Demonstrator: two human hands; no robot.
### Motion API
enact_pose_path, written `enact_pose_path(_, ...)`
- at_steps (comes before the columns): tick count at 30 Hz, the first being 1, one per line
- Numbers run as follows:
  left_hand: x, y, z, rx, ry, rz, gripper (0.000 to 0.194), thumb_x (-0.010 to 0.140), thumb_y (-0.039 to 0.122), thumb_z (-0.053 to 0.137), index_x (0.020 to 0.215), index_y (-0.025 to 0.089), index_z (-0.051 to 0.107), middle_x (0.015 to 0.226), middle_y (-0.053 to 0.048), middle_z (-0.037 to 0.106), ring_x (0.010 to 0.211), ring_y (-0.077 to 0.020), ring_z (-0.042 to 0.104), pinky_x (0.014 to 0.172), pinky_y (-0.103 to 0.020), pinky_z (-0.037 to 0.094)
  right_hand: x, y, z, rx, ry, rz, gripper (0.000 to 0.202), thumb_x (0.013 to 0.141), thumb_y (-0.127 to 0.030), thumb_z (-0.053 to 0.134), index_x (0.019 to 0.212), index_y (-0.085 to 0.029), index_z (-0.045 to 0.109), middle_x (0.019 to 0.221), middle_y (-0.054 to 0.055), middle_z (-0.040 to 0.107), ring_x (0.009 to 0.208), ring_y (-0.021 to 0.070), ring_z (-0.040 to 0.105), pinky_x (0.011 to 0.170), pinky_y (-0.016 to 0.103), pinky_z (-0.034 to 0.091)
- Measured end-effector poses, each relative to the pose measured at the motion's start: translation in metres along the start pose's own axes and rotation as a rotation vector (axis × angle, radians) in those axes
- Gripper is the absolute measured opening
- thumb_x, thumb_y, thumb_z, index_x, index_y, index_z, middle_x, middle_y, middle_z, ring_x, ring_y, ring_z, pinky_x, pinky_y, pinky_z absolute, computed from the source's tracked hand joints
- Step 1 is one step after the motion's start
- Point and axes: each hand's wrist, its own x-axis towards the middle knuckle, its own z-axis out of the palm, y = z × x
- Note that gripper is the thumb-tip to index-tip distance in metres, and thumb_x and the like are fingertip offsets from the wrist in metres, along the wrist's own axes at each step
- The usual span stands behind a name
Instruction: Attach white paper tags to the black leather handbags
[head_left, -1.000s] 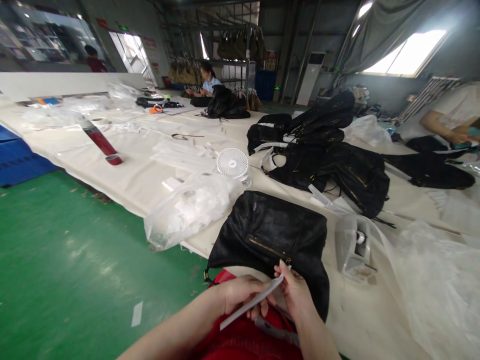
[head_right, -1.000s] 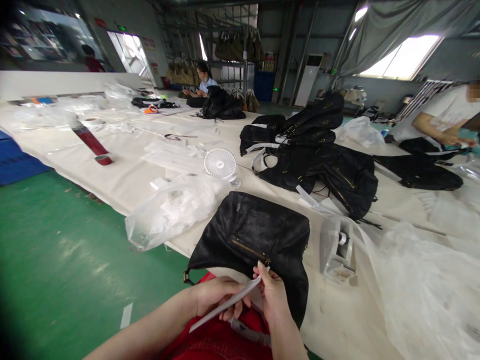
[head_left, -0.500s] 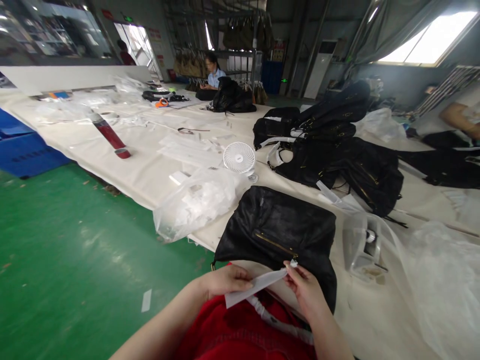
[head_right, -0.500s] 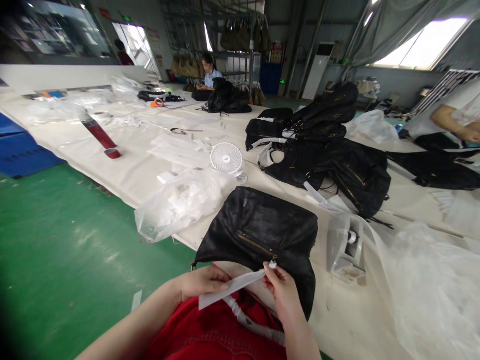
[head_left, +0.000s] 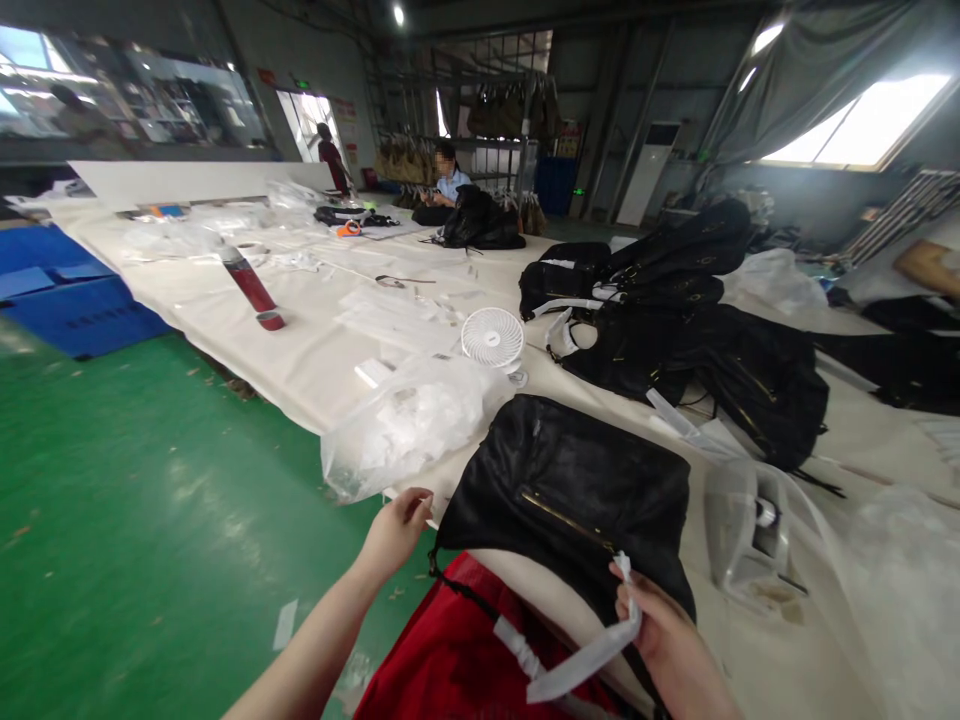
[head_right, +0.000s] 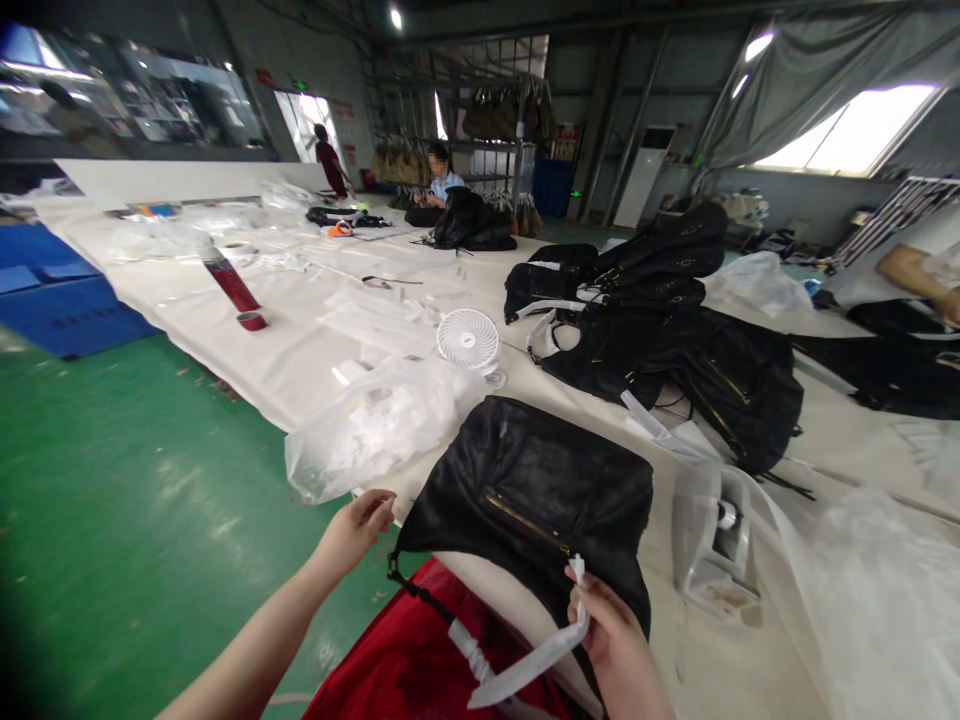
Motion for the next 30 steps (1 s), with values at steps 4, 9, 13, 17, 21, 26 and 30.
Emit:
enact_pose_path(4,0.001,-0.006,0.007,-0.012,-0.073,-0.012,0.042,0.083,0.050,0.040,0.100,0.018,0.060,0.089,-0.009,0.072,0.083,-0.0232,0.069,0.070,-0.029,0.052,-0.005,-0.019,-0.010,0.004,0.033,0.074,0.043,0.058,-0.028,0.087,0.098,-0.020,0.075,0.076,0.001,0.069,0.062,0.0112,0.058,0.053,0.019,0.050)
enact_pose_path(9,-0.005,-0.011,0.018,0.064,-0.190,0.028,0.044,0.084,0.054,0.038,0.093,0.019,0.063,0.090,-0.009,0.072,0.083,-0.0244,0.068,0.074,-0.031,0.051,-0.007,-0.040,-0.028,-0.178,0.010,-0.096,0.047,0.064,-0.039,0.082,0.105,-0.022,0.070,0.074,0.000,0.070,0.043,0.0059,0.042,0.037,0.019,0.034)
enact_pose_path(13,-0.005,-0.014,0.019,0.052,-0.204,0.007,0.045,0.083,0.056,0.040,0.095,0.019,0.062,0.087,-0.007,0.071,0.084,-0.0249,0.067,0.073,-0.031,0.052,-0.014,-0.052,-0.045,-0.571,0.079,-0.210,0.049,0.064,-0.043,0.079,0.106,-0.019,0.070,0.082,0.003,0.072,0.070,0.0178,0.064,0.063,0.028,0.052)
enact_pose_path(17,-0.004,-0.014,0.024,0.085,-0.213,0.023,0.045,0.078,0.058,0.048,0.095,0.018,0.058,0.076,-0.005,0.069,0.074,-0.0239,0.066,0.064,-0.030,0.050,-0.021,-0.052,-0.053,-0.763,0.071,-0.249,0.054,0.065,-0.043,0.075,0.112,-0.018,0.065,0.101,0.007,0.073,0.087,0.0228,0.068,0.081,0.035,0.053)
enact_pose_path(21,-0.003,-0.006,0.032,0.170,-0.150,0.133,0.039,0.080,0.052,0.050,0.098,0.018,0.057,0.074,-0.004,0.066,0.067,-0.0219,0.063,0.061,-0.030,0.046,-0.025,-0.047,-0.047,-1.117,0.237,-0.221,0.046,0.070,-0.054,0.064,0.100,-0.019,0.063,0.098,0.011,0.073,0.084,0.0263,0.069,0.081,0.038,0.052)
enact_pose_path(26,0.003,0.014,0.040,0.167,-0.093,0.180,0.028,0.083,0.041,0.050,0.095,0.018,0.061,0.087,-0.008,0.070,0.080,-0.0232,0.066,0.072,-0.032,0.048,-0.019,-0.039,-0.042,-1.435,0.480,-0.072,0.082,0.066,-0.075,0.056,0.118,-0.012,0.055,0.092,0.020,0.072,0.098,0.0407,0.067,0.086,0.049,0.048)
enact_pose_path(30,0.018,0.024,0.042,0.071,-0.063,0.195,0.029,0.084,0.043,0.048,0.095,0.019,0.062,0.092,-0.009,0.071,0.086,-0.0253,0.067,0.078,-0.034,0.050,0.003,-0.027,-0.041,-1.227,0.354,-0.108,0.075,0.060,-0.062,0.062,0.115,-0.011,0.058,0.103,0.022,0.072,0.106,0.0402,0.065,0.088,0.047,0.050)
